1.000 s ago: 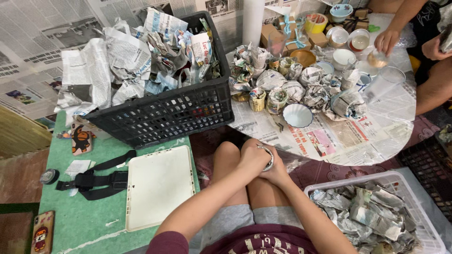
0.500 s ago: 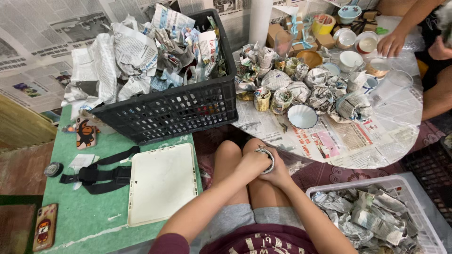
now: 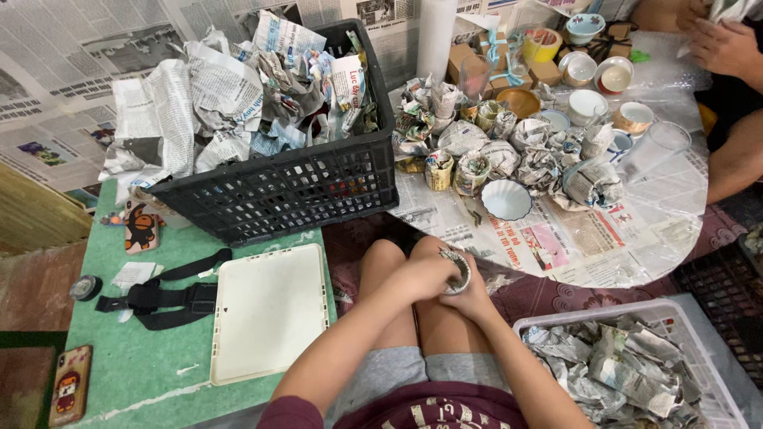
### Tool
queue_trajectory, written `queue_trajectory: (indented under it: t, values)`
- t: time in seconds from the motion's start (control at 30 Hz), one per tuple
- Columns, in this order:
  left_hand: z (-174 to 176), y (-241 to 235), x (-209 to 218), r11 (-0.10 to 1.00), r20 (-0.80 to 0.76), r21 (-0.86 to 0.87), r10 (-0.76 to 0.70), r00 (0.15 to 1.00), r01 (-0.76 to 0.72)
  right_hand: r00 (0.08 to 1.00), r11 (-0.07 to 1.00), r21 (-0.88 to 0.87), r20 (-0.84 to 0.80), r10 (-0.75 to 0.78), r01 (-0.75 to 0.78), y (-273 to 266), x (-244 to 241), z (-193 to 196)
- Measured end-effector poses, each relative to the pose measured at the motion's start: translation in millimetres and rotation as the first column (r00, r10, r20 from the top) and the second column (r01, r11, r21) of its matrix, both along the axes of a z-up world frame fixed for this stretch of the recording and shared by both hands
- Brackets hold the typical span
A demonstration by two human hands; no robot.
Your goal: The person sits on the floor and wraps small items with newspaper sheets. They fold the paper around each item, place the wrapped bundle on a nearby table, and repeat the process with additional items from a basket.
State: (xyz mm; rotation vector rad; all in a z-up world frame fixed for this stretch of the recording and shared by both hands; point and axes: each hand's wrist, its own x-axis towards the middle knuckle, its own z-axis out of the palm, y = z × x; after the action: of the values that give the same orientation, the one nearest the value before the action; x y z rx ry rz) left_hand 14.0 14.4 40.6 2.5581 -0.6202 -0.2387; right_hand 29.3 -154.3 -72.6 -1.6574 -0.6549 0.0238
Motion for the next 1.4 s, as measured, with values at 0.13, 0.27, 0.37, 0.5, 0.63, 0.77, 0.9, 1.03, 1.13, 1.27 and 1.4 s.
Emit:
queue_trajectory:
  t: [0.13, 0.27, 0.37, 0.5, 0.63, 0.77, 0.9, 1.03, 1.13, 1.27, 1.4]
  values:
    - [42, 32, -19, 0.954, -0.009, -0.159, 0.256, 0.967, -0.254, 1.000, 1.000, 0.002, 0.001, -0.025, 0.025, 1, -4, -2]
    - [39, 32, -13, 0.954, 0.154, -0.125, 0.290, 0.944, -0.273, 1.000, 1.000, 0.027, -0.007, 0.005, -0.005, 6, -4, 7]
    - [18, 24, 7, 0.960, 0.245, 0.026, 0.264, 0.933, -0.279, 0.999, 0.999, 0.008, 0.033, 0.035, -0.036, 9, -2, 12]
    - [-9, 8, 36, 0.896, 0.283, 0.310, 0.233, 0.930, -0.318, 0.999, 0.994, -0.104, -0.014, -0.041, 0.039, 10, -2, 9]
    - [-23, 10, 44, 0.906, 0.264, 0.320, 0.195, 0.945, -0.277, 1.000, 0.998, -0.063, -0.019, -0.024, 0.023, 14, 0, 5]
    - [-25, 18, 42, 0.930, 0.328, 0.253, 0.177, 0.928, -0.267, 0.997, 0.999, -0.021, -0.061, 0.042, -0.043, 18, 3, 7]
    - [-11, 24, 38, 0.926, 0.252, 0.266, 0.202, 0.946, -0.268, 0.999, 0.999, 0.023, -0.042, 0.031, -0.030, 21, -2, 15]
    - [6, 32, 29, 0.948, 0.123, 0.130, 0.276, 0.953, -0.291, 0.999, 0.998, 0.035, -0.001, 0.043, -0.043, 21, -5, 23]
    - [4, 32, 18, 0.950, 0.150, 0.111, 0.274, 0.950, -0.291, 0.999, 0.999, 0.024, -0.012, 0.033, -0.033, 22, -7, 24]
    - [-7, 32, 14, 0.955, 0.159, 0.053, 0.282, 0.946, -0.293, 0.999, 0.999, 0.034, -0.014, 0.040, -0.039, 24, -3, 22]
    - [-12, 33, 9, 0.949, 0.151, 0.044, 0.304, 0.941, -0.313, 1.000, 1.000, -0.002, -0.015, -0.015, 0.015, 23, -3, 19]
